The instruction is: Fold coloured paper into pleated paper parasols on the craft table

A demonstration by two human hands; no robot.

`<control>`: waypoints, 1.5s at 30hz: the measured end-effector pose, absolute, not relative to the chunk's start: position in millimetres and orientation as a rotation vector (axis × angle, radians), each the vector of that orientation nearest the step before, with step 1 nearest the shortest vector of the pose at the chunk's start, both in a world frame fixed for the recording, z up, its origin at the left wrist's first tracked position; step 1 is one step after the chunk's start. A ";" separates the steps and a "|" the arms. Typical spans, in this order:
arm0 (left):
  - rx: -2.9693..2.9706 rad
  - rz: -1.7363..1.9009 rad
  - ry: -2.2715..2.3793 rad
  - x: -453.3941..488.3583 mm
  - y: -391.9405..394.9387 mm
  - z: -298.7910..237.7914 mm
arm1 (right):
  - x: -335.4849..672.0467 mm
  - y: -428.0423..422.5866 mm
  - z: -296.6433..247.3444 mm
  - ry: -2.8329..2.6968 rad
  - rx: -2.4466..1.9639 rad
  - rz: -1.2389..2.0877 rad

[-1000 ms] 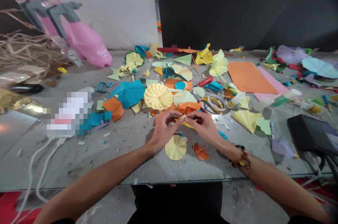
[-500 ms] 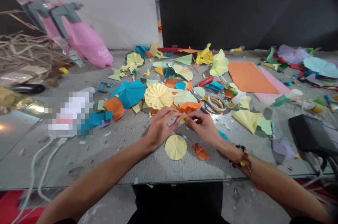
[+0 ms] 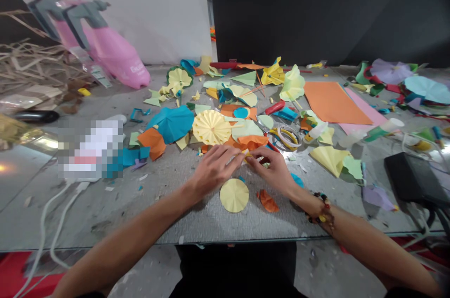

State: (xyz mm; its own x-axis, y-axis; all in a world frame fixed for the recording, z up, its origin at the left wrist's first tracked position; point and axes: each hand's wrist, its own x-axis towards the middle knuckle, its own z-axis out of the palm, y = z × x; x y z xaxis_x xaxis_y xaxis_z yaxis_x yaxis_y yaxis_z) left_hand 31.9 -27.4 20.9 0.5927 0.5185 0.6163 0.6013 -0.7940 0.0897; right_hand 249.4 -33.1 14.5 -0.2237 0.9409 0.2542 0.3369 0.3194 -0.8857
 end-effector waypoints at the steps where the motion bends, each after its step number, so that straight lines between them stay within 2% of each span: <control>1: -2.673 -0.986 -0.943 32.7 -27.6 21.0 | 249.5 -33.9 15.4 -1.761 -1.144 0.871; 8: -2.737 -1.159 -1.006 34.7 -26.9 18.4 | 250.2 -37.1 21.5 -1.898 -1.085 0.676; 25: -2.746 -1.434 -1.082 37.2 -22.8 10.6 | 250.4 -37.6 20.4 -1.908 -1.103 0.701; 39: -2.880 -1.665 -1.416 41.5 -22.9 12.6 | 250.6 -35.7 19.0 -1.887 -1.070 0.711; 45: -2.874 -1.951 -1.536 42.1 -19.3 9.0 | 249.7 -36.3 20.7 -1.895 -1.066 0.732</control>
